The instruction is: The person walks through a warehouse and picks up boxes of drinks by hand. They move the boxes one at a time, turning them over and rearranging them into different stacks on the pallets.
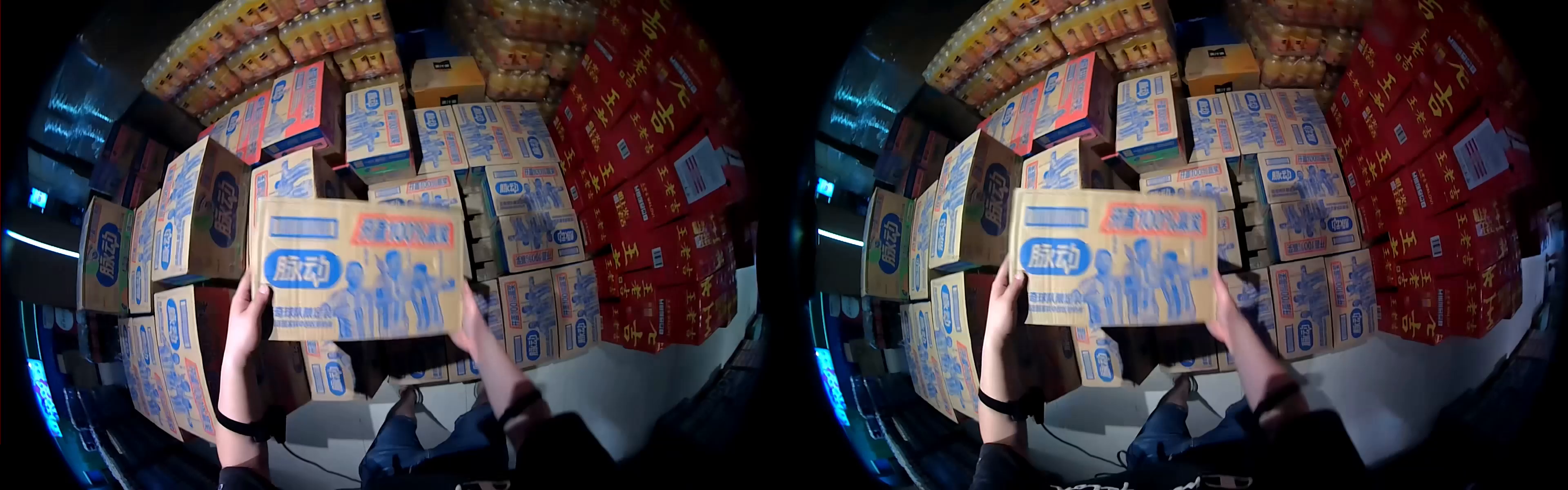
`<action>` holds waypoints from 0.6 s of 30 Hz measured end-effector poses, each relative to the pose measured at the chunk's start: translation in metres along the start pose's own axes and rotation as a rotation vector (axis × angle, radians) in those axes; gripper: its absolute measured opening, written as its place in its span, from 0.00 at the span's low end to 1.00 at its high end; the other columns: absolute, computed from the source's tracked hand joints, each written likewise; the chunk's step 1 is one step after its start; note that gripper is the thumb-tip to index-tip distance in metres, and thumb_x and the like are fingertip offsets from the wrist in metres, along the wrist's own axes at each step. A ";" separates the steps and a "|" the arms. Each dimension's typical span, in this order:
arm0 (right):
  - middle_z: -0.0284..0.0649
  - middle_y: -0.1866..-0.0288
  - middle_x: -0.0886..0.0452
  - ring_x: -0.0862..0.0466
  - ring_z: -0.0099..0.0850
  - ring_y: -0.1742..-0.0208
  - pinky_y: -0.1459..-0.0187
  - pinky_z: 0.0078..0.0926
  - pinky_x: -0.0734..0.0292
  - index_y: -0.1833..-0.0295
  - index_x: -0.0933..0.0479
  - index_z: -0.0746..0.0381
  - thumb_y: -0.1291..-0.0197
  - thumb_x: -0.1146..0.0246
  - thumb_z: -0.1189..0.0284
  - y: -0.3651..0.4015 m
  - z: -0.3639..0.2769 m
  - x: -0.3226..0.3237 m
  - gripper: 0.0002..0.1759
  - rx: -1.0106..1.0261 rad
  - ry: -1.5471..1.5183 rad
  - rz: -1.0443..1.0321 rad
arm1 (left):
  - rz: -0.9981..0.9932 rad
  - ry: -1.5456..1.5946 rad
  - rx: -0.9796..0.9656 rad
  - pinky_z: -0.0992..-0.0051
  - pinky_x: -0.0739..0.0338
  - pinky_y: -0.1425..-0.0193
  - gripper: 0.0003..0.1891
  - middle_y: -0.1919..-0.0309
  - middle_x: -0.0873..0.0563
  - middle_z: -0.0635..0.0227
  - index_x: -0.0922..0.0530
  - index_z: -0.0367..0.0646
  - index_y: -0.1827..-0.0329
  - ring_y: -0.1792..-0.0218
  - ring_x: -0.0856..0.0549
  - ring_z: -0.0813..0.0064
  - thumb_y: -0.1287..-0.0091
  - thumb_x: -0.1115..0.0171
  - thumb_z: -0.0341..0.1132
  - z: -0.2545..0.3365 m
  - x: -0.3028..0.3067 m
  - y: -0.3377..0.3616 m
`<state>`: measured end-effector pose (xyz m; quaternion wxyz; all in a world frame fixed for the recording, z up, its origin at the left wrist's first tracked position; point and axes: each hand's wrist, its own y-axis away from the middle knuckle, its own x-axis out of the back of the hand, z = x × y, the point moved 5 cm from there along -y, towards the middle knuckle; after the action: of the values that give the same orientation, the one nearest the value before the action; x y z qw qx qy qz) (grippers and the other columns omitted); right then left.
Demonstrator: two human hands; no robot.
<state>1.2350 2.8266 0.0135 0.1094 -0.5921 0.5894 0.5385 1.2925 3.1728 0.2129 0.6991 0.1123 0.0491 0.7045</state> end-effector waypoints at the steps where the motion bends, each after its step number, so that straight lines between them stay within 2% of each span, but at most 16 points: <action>1: 0.38 0.25 0.33 0.32 0.37 0.26 0.28 0.39 0.37 0.23 0.40 0.58 0.23 0.59 0.47 0.029 0.000 -0.001 0.35 0.040 -0.010 0.111 | -0.052 -0.017 0.049 0.75 0.34 0.30 0.28 0.35 0.23 0.60 0.40 0.34 0.24 0.35 0.25 0.75 0.24 0.44 0.32 -0.007 -0.015 -0.009; 3: 0.38 0.27 0.30 0.31 0.38 0.27 0.27 0.42 0.40 0.24 0.39 0.59 0.23 0.60 0.49 0.061 0.053 0.064 0.33 0.032 -0.183 0.137 | -0.173 -0.282 0.042 0.74 0.32 0.32 0.29 0.36 0.22 0.59 0.38 0.32 0.25 0.37 0.25 0.75 0.26 0.42 0.32 -0.016 -0.058 -0.018; 4: 0.38 0.27 0.30 0.31 0.38 0.27 0.27 0.43 0.40 0.25 0.39 0.59 0.23 0.61 0.49 0.082 0.071 0.081 0.32 0.055 -0.202 0.244 | -0.247 -0.385 0.079 0.73 0.31 0.32 0.28 0.37 0.21 0.58 0.37 0.32 0.26 0.38 0.24 0.74 0.26 0.43 0.33 -0.017 -0.090 -0.021; 5: 0.38 0.27 0.31 0.32 0.38 0.27 0.26 0.42 0.41 0.24 0.40 0.59 0.23 0.61 0.48 0.097 0.088 0.099 0.33 0.077 -0.291 0.315 | -0.372 -0.474 0.006 0.73 0.31 0.32 0.27 0.38 0.20 0.55 0.35 0.31 0.27 0.38 0.22 0.71 0.26 0.44 0.33 -0.028 -0.118 -0.031; 6: 0.38 0.26 0.32 0.34 0.37 0.26 0.25 0.43 0.43 0.24 0.41 0.59 0.23 0.59 0.47 0.114 0.110 0.126 0.34 0.128 -0.358 0.443 | -0.451 -0.494 -0.134 0.71 0.29 0.34 0.26 0.40 0.19 0.52 0.34 0.34 0.27 0.39 0.20 0.68 0.27 0.43 0.33 -0.066 -0.135 -0.046; 7: 0.37 0.27 0.32 0.33 0.36 0.27 0.26 0.43 0.41 0.25 0.38 0.56 0.24 0.58 0.47 0.126 0.119 0.134 0.32 0.204 -0.275 0.391 | -0.529 -0.536 -0.079 0.69 0.26 0.37 0.26 0.42 0.18 0.50 0.32 0.39 0.27 0.41 0.17 0.62 0.29 0.43 0.32 -0.091 -0.162 -0.055; 8: 0.36 0.27 0.32 0.33 0.35 0.27 0.27 0.42 0.40 0.25 0.39 0.54 0.24 0.55 0.49 0.134 0.135 0.154 0.31 0.203 -0.267 0.399 | -0.572 -0.665 -0.123 0.66 0.25 0.39 0.26 0.43 0.17 0.49 0.32 0.44 0.27 0.41 0.17 0.56 0.29 0.44 0.34 -0.119 -0.188 -0.064; 9: 0.35 0.27 0.32 0.33 0.35 0.27 0.27 0.41 0.39 0.24 0.40 0.52 0.24 0.53 0.51 0.138 0.156 0.180 0.30 0.204 -0.256 0.405 | -0.616 -0.744 -0.133 0.64 0.25 0.39 0.26 0.42 0.18 0.48 0.32 0.44 0.27 0.41 0.19 0.52 0.29 0.45 0.37 -0.168 -0.209 -0.078; 10: 0.34 0.27 0.33 0.33 0.34 0.27 0.28 0.41 0.38 0.23 0.43 0.50 0.24 0.50 0.53 0.145 0.187 0.213 0.29 0.181 0.057 0.475 | -0.601 -0.827 -0.122 0.62 0.25 0.39 0.26 0.43 0.18 0.47 0.33 0.43 0.28 0.41 0.20 0.50 0.28 0.47 0.39 -0.203 -0.229 -0.081; 11: 0.33 0.25 0.36 0.34 0.33 0.26 0.28 0.42 0.38 0.22 0.47 0.48 0.25 0.47 0.56 0.143 0.198 0.229 0.31 0.104 -0.024 0.542 | -0.589 -0.873 0.053 0.60 0.27 0.36 0.25 0.44 0.18 0.48 0.31 0.42 0.29 0.40 0.21 0.50 0.30 0.45 0.34 -0.245 -0.246 -0.079; 12: 0.32 0.23 0.38 0.34 0.33 0.26 0.28 0.43 0.38 0.20 0.52 0.46 0.26 0.45 0.59 0.142 0.210 0.245 0.35 0.032 -0.111 0.613 | -0.523 -0.832 -0.220 0.59 0.28 0.34 0.26 0.44 0.18 0.50 0.30 0.43 0.30 0.39 0.21 0.51 0.33 0.43 0.32 -0.253 -0.260 -0.070; 13: 0.39 0.24 0.40 0.30 0.36 0.29 0.34 0.44 0.30 0.20 0.56 0.46 0.28 0.40 0.60 0.152 0.214 0.241 0.40 -0.067 -0.035 0.676 | -0.445 -0.787 -0.477 0.57 0.30 0.31 0.27 0.43 0.18 0.51 0.30 0.43 0.30 0.37 0.22 0.51 0.35 0.41 0.29 -0.256 -0.267 -0.050; 14: 0.39 0.25 0.38 0.28 0.37 0.32 0.37 0.44 0.28 0.19 0.58 0.44 0.28 0.40 0.60 0.161 0.207 0.241 0.41 -0.075 -0.130 0.688 | -0.378 -0.846 -0.546 0.55 0.33 0.28 0.31 0.38 0.23 0.51 0.31 0.42 0.30 0.34 0.26 0.48 0.40 0.38 0.25 -0.257 -0.269 -0.031; 15: 0.38 0.26 0.36 0.25 0.37 0.34 0.40 0.44 0.25 0.19 0.61 0.43 0.28 0.40 0.60 0.164 0.198 0.241 0.43 -0.077 -0.225 0.694 | -0.289 -0.989 -0.570 0.56 0.35 0.27 0.35 0.32 0.30 0.44 0.35 0.37 0.28 0.32 0.30 0.45 0.40 0.35 0.27 -0.257 -0.269 -0.010; 17: 0.39 0.28 0.33 0.21 0.37 0.40 0.44 0.42 0.22 0.19 0.65 0.40 0.28 0.41 0.59 0.165 0.166 0.258 0.45 0.040 -0.048 0.773 | 0.019 -0.950 -0.290 0.56 0.36 0.27 0.43 0.29 0.37 0.38 0.45 0.33 0.25 0.28 0.35 0.44 0.42 0.30 0.29 -0.284 -0.251 0.029; 18: 0.39 0.28 0.33 0.19 0.36 0.43 0.47 0.40 0.21 0.19 0.67 0.41 0.26 0.42 0.59 0.161 0.148 0.272 0.45 0.169 0.001 0.736 | 0.141 -0.889 -0.160 0.58 0.35 0.27 0.44 0.30 0.36 0.39 0.46 0.31 0.25 0.28 0.33 0.47 0.40 0.30 0.31 -0.303 -0.242 0.048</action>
<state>0.9538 2.7367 -0.1725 -0.0434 -0.3301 0.8051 0.4910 1.1768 2.9575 -0.0918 0.6091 0.3525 -0.3177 0.6355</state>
